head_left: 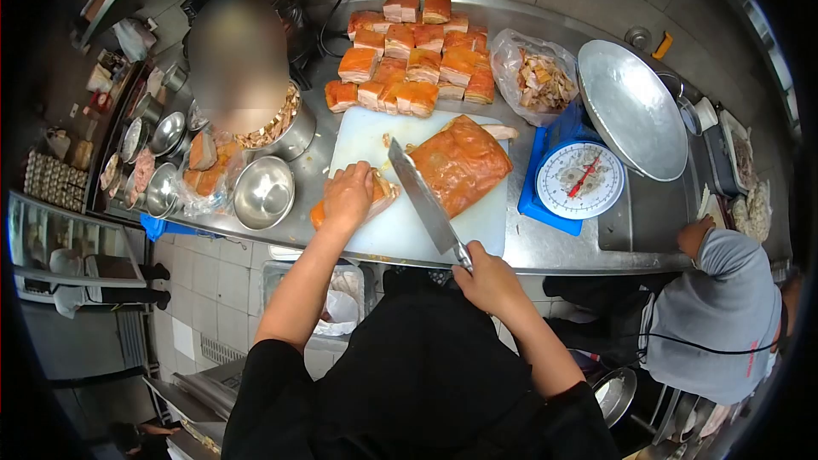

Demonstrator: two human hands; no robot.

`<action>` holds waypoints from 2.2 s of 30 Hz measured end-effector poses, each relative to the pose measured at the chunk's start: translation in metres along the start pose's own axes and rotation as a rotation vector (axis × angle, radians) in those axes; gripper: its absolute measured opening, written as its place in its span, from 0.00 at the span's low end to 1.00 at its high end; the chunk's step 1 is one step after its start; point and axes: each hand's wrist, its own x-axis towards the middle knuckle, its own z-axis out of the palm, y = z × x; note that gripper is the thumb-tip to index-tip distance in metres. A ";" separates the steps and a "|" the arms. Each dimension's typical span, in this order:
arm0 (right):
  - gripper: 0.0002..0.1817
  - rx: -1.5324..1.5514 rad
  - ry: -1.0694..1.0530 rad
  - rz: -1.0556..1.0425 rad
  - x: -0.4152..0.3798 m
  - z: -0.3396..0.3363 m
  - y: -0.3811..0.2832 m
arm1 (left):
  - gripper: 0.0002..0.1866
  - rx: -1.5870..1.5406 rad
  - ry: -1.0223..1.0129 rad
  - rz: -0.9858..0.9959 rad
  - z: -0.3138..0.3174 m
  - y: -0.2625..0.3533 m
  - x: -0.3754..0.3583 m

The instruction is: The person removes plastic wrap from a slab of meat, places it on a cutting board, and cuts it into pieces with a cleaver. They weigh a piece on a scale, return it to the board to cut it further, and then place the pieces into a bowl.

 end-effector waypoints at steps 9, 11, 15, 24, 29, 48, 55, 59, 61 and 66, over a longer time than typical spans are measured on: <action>0.17 -0.139 -0.074 -0.138 0.018 -0.013 -0.037 | 0.07 -0.080 -0.035 -0.043 0.001 -0.002 0.002; 0.17 -0.143 -0.077 -0.146 0.019 -0.014 -0.042 | 0.07 -0.079 -0.032 -0.034 0.001 -0.001 0.002; 0.15 -0.198 -0.148 -0.119 0.023 -0.022 -0.059 | 0.07 -0.073 -0.065 -0.033 0.000 -0.001 0.003; 0.14 -0.076 -0.321 -0.017 0.065 -0.040 -0.092 | 0.07 -0.067 -0.091 -0.035 0.001 -0.003 0.005; 0.14 -0.120 -0.354 -0.033 0.089 -0.038 -0.101 | 0.08 -0.075 -0.169 -0.088 -0.004 -0.002 0.009; 0.19 -0.080 -0.360 0.004 0.114 -0.004 -0.082 | 0.08 -0.073 -0.128 -0.160 0.000 0.004 0.010; 0.20 -0.109 -0.416 0.039 0.107 0.008 -0.070 | 0.08 -0.096 -0.088 -0.120 0.005 0.002 0.007; 0.20 -0.158 -0.166 -0.097 0.137 0.057 -0.045 | 0.09 -0.097 -0.111 -0.161 0.003 0.000 0.008; 0.20 -0.166 -0.140 -0.100 0.130 0.048 -0.040 | 0.08 -0.113 -0.063 -0.139 0.005 0.000 0.007; 0.21 0.110 -0.259 0.096 0.093 0.003 -0.015 | 0.07 -0.151 -0.060 -0.190 0.005 -0.005 0.007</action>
